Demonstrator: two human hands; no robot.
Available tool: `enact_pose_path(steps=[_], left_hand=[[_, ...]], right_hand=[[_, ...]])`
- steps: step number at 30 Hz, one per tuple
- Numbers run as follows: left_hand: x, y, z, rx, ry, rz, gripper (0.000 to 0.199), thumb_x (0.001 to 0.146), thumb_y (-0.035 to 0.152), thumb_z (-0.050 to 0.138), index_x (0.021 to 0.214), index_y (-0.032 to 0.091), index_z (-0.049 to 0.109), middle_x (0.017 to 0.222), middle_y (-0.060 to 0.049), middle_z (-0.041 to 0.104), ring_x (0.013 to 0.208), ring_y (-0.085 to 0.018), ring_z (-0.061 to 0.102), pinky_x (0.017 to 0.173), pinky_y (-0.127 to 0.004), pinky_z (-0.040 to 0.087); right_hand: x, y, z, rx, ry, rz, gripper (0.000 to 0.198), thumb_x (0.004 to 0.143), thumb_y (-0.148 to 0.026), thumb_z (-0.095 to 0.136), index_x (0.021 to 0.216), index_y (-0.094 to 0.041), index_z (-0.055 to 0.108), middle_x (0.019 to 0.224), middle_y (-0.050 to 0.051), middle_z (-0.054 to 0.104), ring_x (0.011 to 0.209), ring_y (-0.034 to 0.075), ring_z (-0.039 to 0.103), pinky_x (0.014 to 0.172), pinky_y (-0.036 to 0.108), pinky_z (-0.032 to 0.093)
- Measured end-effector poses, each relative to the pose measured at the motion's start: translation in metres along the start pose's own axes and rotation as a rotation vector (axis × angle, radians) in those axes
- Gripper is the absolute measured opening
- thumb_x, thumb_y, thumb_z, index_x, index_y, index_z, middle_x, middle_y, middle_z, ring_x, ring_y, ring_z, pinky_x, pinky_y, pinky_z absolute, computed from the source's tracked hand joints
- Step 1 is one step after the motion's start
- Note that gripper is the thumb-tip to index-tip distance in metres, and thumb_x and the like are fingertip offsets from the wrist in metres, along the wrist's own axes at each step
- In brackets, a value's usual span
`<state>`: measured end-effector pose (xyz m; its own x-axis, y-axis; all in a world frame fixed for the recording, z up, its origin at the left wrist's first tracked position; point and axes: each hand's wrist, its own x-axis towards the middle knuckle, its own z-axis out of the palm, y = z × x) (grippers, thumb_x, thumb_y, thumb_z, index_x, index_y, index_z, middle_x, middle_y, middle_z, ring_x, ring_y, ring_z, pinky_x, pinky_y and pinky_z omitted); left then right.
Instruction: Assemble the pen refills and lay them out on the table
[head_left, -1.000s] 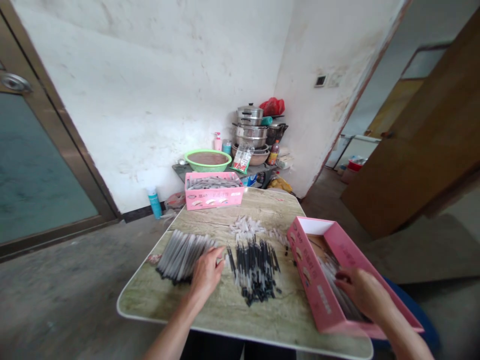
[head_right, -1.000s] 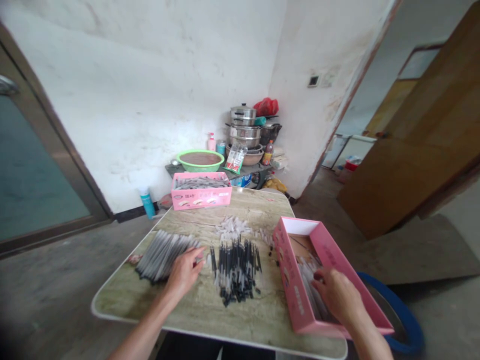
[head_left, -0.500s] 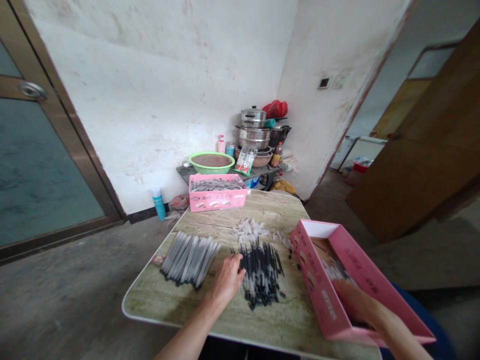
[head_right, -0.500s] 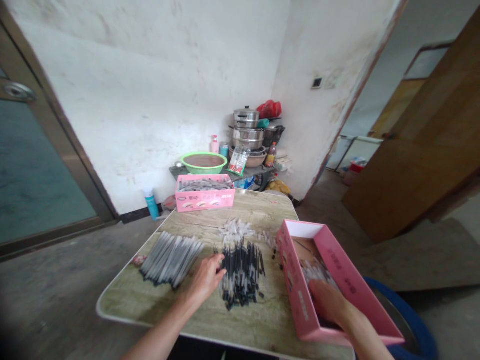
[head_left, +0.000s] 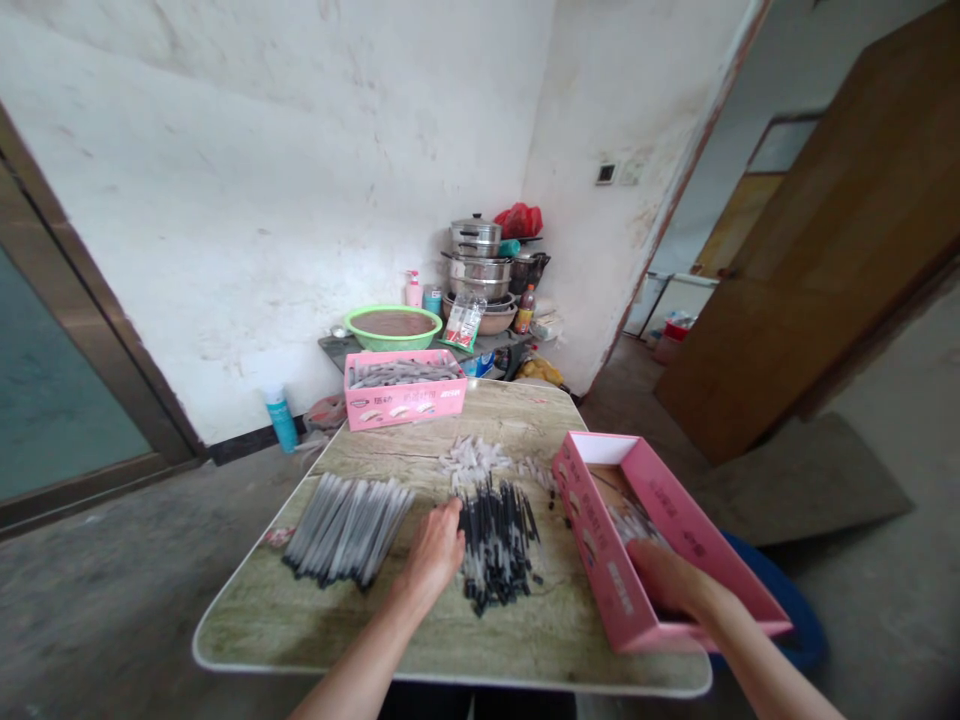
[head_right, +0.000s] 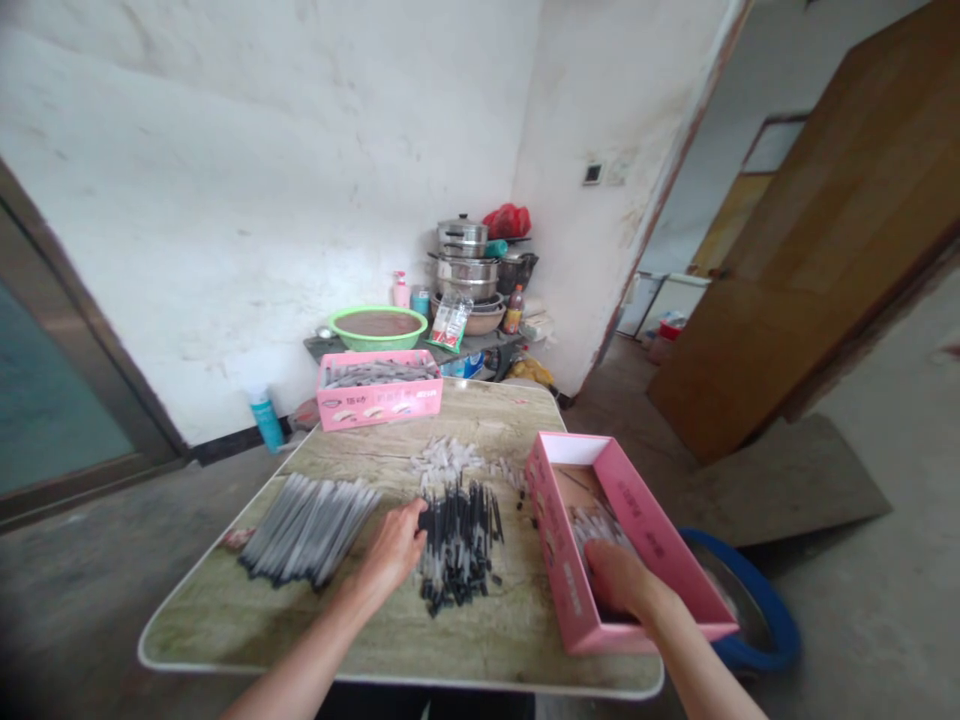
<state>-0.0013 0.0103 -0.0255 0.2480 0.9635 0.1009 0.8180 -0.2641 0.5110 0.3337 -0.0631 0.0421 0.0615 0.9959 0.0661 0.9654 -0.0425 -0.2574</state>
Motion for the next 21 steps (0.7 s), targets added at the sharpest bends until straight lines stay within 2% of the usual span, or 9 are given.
enact_pose_path(steps=[2,4,8,11,13,15,18,21], left_hand=[[0.001,-0.001,0.000,-0.006,0.011,-0.002,0.035,0.078,0.010,0.053,0.113,0.012,0.055,0.093,-0.012,0.067,0.089,-0.021,0.063,0.080,-0.029,0.044],[0.002,-0.003,0.000,-0.016,0.020,-0.018,0.037,0.077,0.009,0.054,0.114,0.012,0.055,0.091,-0.011,0.068,0.089,-0.021,0.063,0.078,-0.028,0.043],[0.004,-0.005,-0.004,-0.046,0.039,-0.072,0.039,0.074,0.006,0.055,0.113,0.014,0.056,0.085,-0.009,0.069,0.085,-0.020,0.064,0.076,-0.027,0.043],[0.004,-0.005,-0.010,-0.162,0.076,-0.087,0.036,0.074,0.008,0.055,0.108,0.015,0.062,0.079,-0.007,0.069,0.077,-0.019,0.065,0.072,-0.027,0.044],[0.003,-0.003,-0.014,-0.322,0.095,-0.091,0.031,0.073,0.010,0.055,0.102,0.015,0.066,0.079,-0.007,0.070,0.074,-0.017,0.065,0.069,-0.026,0.045],[-0.002,0.001,-0.018,-0.524,0.075,-0.115,0.024,0.073,0.014,0.055,0.094,0.014,0.068,0.075,-0.005,0.069,0.065,-0.014,0.063,0.061,-0.023,0.044],[-0.014,0.013,-0.025,-0.834,-0.049,-0.173,0.019,0.076,0.026,0.057,0.084,0.012,0.067,0.058,0.000,0.060,0.045,-0.010,0.051,0.043,-0.020,0.035],[-0.030,0.029,-0.033,-1.053,-0.169,-0.146,0.026,0.075,0.038,0.061,0.080,0.012,0.064,0.062,0.000,0.061,0.043,-0.007,0.047,0.038,-0.017,0.028]], right_hand=[[0.004,0.006,0.004,-0.050,-0.072,0.003,0.011,0.065,-0.015,0.064,0.057,-0.020,0.069,0.065,0.008,0.073,0.061,0.022,0.068,0.052,0.024,0.044],[0.008,0.013,0.005,-0.118,-0.085,0.032,0.013,0.067,-0.012,0.058,0.063,-0.017,0.069,0.073,0.012,0.074,0.069,0.025,0.069,0.058,0.028,0.045],[0.011,0.021,-0.005,-0.226,-0.017,0.114,0.013,0.073,-0.015,0.053,0.073,-0.014,0.066,0.085,0.019,0.071,0.083,0.031,0.067,0.068,0.033,0.044],[0.004,0.005,-0.021,-0.159,0.102,0.159,0.019,0.081,-0.026,0.048,0.076,-0.015,0.063,0.076,0.015,0.070,0.074,0.028,0.067,0.062,0.032,0.043],[-0.005,-0.018,-0.032,0.078,0.213,0.158,0.023,0.083,-0.035,0.048,0.077,-0.017,0.062,0.068,0.010,0.069,0.063,0.024,0.065,0.057,0.030,0.043],[-0.016,-0.047,-0.037,0.450,0.228,0.177,0.028,0.081,-0.044,0.053,0.081,-0.017,0.062,0.061,0.005,0.066,0.051,0.019,0.061,0.049,0.027,0.043],[-0.030,-0.090,-0.032,0.958,0.091,0.114,0.031,0.078,-0.048,0.061,0.072,-0.017,0.059,0.055,0.002,0.062,0.047,0.016,0.059,0.045,0.025,0.045],[-0.034,-0.121,-0.015,1.240,-0.015,0.124,0.034,0.077,-0.047,0.064,0.065,-0.016,0.055,0.055,0.002,0.061,0.041,0.012,0.054,0.037,0.021,0.040]])
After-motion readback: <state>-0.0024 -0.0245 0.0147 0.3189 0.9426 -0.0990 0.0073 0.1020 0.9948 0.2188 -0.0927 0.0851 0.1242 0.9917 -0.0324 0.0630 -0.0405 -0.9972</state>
